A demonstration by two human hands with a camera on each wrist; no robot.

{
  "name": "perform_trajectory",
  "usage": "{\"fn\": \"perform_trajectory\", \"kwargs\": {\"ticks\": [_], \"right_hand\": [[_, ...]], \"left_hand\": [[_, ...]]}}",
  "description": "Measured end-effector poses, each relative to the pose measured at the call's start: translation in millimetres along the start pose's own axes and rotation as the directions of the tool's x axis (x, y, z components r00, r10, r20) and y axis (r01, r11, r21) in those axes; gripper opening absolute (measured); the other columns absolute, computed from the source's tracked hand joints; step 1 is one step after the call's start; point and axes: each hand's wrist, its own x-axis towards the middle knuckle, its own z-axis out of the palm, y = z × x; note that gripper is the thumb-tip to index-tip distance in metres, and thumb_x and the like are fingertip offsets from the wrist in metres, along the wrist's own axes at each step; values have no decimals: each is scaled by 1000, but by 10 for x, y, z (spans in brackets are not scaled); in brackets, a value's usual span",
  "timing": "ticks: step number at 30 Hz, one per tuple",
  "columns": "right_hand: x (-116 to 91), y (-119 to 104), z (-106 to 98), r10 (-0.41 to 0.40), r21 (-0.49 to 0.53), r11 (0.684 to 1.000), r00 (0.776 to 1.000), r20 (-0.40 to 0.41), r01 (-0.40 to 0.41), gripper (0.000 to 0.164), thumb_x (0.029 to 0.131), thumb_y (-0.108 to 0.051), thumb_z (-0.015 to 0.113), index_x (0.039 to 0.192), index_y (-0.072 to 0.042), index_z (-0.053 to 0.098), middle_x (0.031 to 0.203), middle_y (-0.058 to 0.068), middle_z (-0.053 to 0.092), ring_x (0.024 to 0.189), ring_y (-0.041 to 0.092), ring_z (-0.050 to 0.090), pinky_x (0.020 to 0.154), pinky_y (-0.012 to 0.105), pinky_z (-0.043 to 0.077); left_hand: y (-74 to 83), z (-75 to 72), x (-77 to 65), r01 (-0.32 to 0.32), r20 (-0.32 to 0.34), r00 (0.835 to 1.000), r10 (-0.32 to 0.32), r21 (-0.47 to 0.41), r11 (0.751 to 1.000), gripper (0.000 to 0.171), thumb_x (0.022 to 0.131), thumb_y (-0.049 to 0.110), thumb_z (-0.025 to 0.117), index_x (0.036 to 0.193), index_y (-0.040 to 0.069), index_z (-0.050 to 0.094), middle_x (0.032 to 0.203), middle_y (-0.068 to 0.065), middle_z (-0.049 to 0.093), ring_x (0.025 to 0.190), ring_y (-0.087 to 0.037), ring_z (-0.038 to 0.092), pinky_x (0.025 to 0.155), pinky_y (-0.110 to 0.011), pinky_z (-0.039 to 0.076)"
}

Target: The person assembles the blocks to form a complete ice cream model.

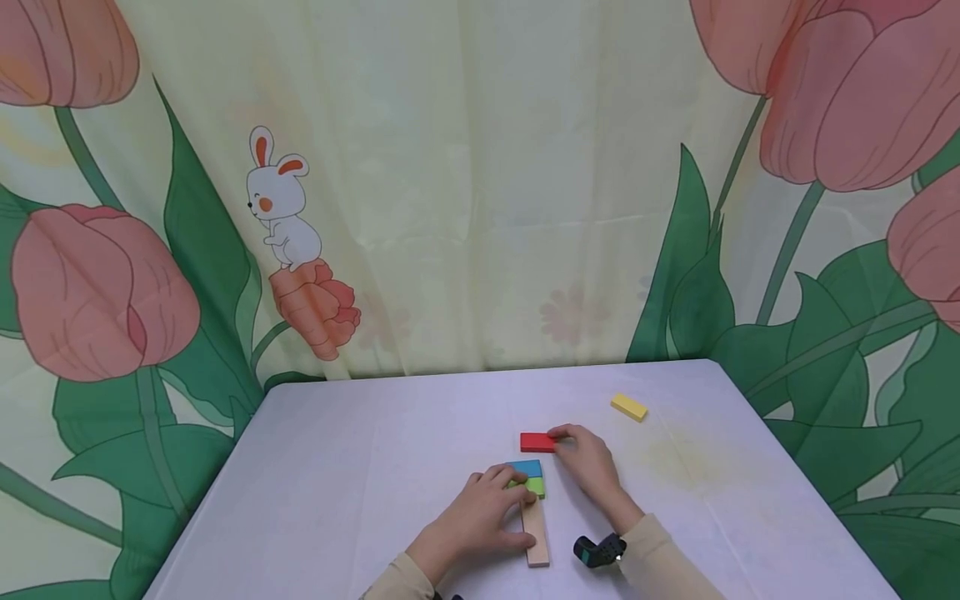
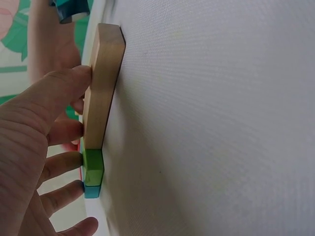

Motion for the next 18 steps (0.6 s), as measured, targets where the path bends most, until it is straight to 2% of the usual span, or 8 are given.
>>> {"fn": "perform_trajectory", "kwargs": {"ticks": [8, 18], "right_hand": [[-3, -29, 64, -32, -8, 999, 999, 7, 32, 23, 97, -11, 66, 118, -13, 74, 126, 8, 72, 130, 35, 60, 107, 58, 47], [-8, -76, 114, -61, -2, 998, 997, 39, 61, 21, 97, -11, 67, 117, -15, 74, 124, 5, 73, 128, 34, 61, 107, 59, 46]], "left_hand": [[-26, 18, 0, -22, -21, 1000, 22, 14, 1000, 49, 87, 62, 74, 127, 33, 69, 140, 6, 58, 137, -19, 47, 98, -43, 46], [-22, 7, -6, -15, -7, 1000, 15, 4, 1000, 50, 87, 62, 74, 128, 33, 69, 141, 7, 58, 138, -19, 47, 100, -45, 47]]}}
